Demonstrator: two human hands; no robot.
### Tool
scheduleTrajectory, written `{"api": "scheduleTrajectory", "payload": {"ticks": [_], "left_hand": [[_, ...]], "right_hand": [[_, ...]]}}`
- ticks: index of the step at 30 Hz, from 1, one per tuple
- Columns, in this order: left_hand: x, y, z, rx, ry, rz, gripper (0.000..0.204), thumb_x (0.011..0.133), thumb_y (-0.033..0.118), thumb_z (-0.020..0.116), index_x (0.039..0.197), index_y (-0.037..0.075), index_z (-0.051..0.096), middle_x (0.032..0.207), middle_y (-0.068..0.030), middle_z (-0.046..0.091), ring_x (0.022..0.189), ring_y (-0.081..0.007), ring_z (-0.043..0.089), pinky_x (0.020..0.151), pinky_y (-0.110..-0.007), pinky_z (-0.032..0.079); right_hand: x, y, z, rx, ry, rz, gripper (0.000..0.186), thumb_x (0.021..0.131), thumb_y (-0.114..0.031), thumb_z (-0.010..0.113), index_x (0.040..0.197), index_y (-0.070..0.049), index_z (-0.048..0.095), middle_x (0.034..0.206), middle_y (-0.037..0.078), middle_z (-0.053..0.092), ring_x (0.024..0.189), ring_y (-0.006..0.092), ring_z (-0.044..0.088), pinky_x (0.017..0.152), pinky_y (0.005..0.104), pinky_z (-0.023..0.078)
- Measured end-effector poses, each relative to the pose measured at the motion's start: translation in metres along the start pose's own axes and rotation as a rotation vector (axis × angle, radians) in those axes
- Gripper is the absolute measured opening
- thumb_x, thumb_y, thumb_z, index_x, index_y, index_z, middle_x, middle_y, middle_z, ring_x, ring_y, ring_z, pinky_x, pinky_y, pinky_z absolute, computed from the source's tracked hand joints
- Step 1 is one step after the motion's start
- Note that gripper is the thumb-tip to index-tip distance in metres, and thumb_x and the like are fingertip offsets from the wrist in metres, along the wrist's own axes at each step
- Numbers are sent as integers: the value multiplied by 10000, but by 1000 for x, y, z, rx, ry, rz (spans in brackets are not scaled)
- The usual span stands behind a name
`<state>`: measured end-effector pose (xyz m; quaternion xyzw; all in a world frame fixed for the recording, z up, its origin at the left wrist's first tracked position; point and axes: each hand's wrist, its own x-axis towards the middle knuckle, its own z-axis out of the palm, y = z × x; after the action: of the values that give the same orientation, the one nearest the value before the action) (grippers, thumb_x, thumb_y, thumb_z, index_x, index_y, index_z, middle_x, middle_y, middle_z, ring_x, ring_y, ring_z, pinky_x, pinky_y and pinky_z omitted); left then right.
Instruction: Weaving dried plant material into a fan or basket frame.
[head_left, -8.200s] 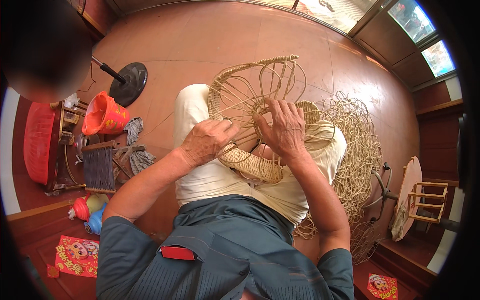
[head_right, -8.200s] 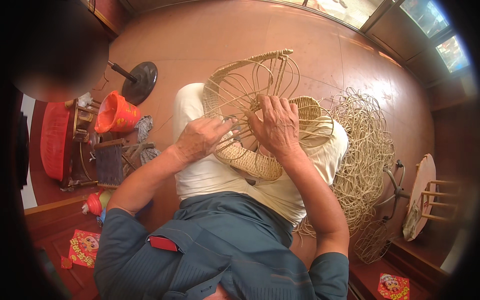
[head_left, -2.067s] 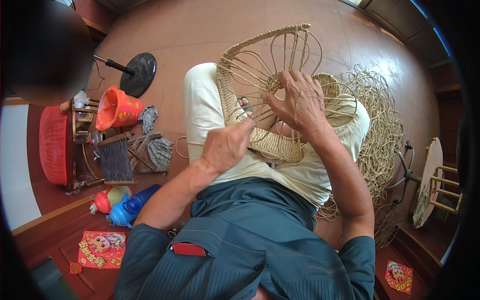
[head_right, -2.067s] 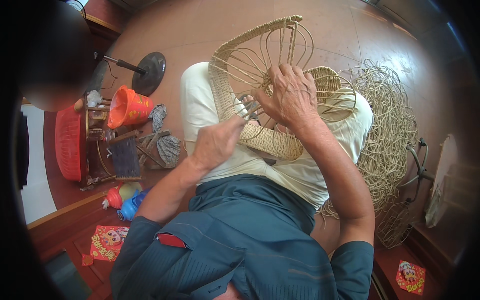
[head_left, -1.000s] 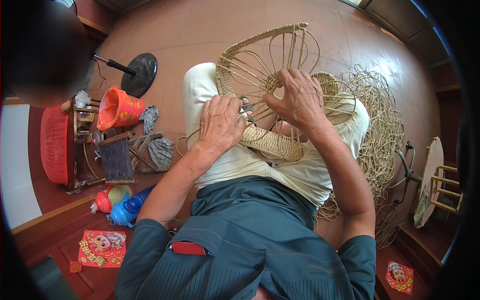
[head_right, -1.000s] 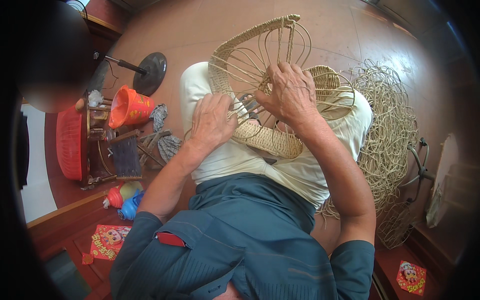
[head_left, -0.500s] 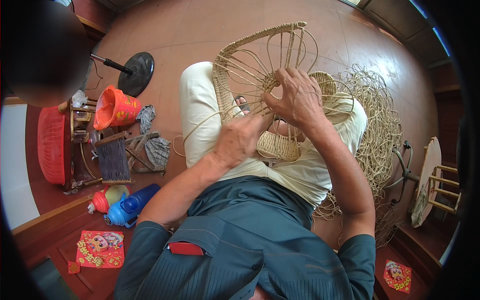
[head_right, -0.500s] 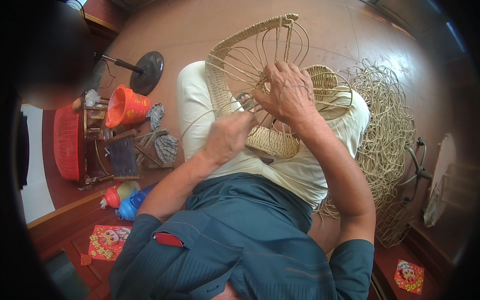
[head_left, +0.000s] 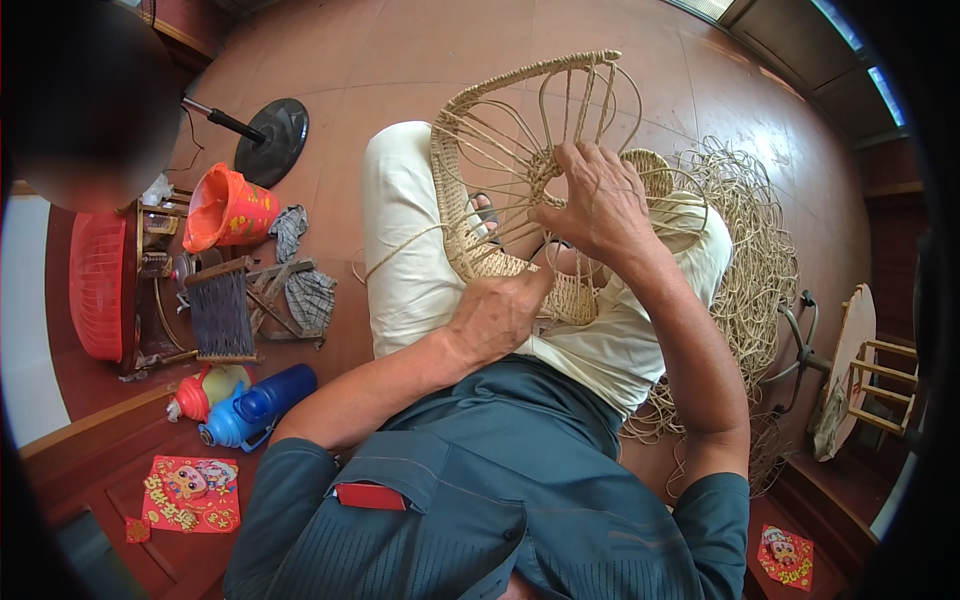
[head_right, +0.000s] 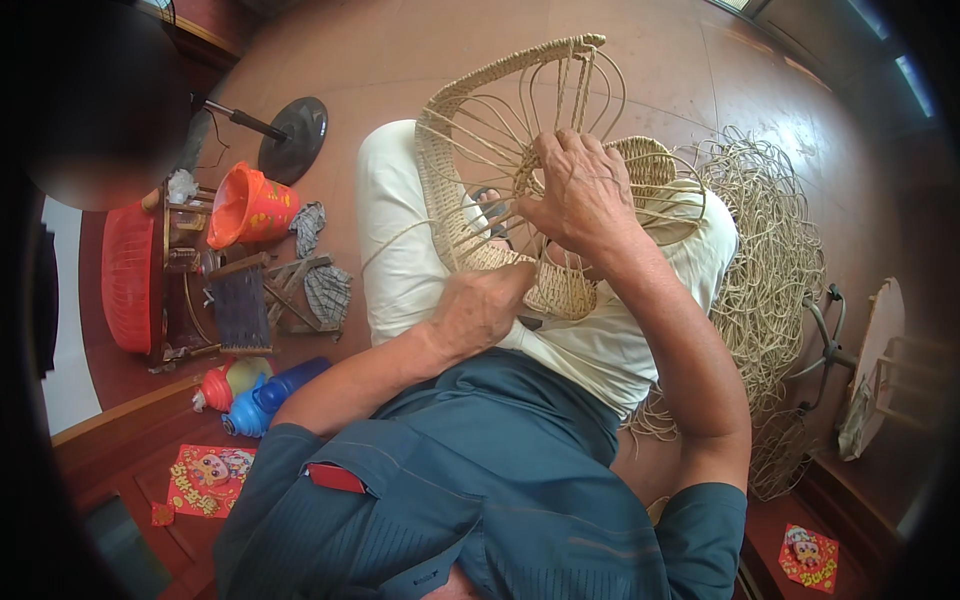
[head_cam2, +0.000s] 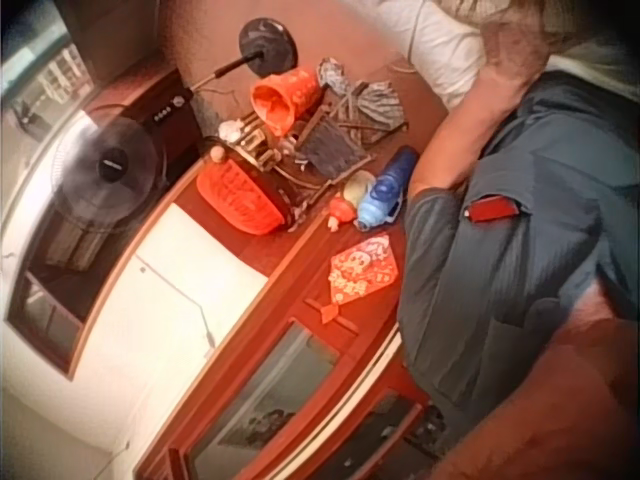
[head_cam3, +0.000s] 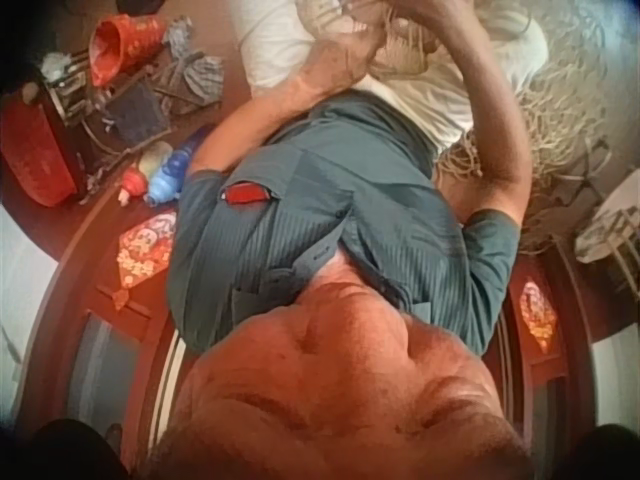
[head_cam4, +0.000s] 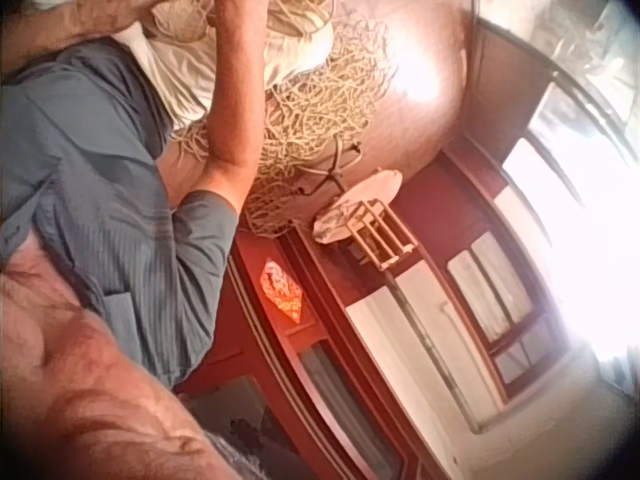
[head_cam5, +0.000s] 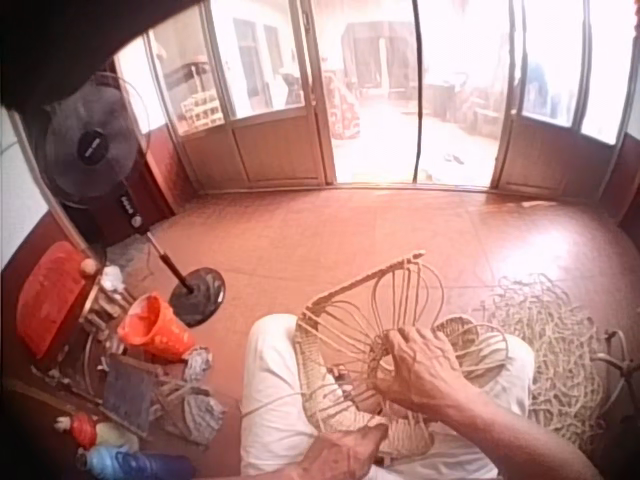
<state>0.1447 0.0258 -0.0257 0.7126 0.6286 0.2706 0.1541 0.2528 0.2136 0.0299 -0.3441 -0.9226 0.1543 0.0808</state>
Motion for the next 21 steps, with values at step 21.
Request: {"api": "scheduleTrajectory", "payload": {"ticks": [21], "left_hand": [[-14, -33, -19, 491, 213, -77, 115, 907, 57, 698, 1020, 76, 682, 973, -77, 626, 880, -270, 680, 714, -408, 568]], "right_hand": [[4, -3, -1, 0, 1, 21, 597, 820, -399, 889, 1256, -45, 686, 1243, 159, 696, 1293, 352, 646, 1103, 520, 473]]}}
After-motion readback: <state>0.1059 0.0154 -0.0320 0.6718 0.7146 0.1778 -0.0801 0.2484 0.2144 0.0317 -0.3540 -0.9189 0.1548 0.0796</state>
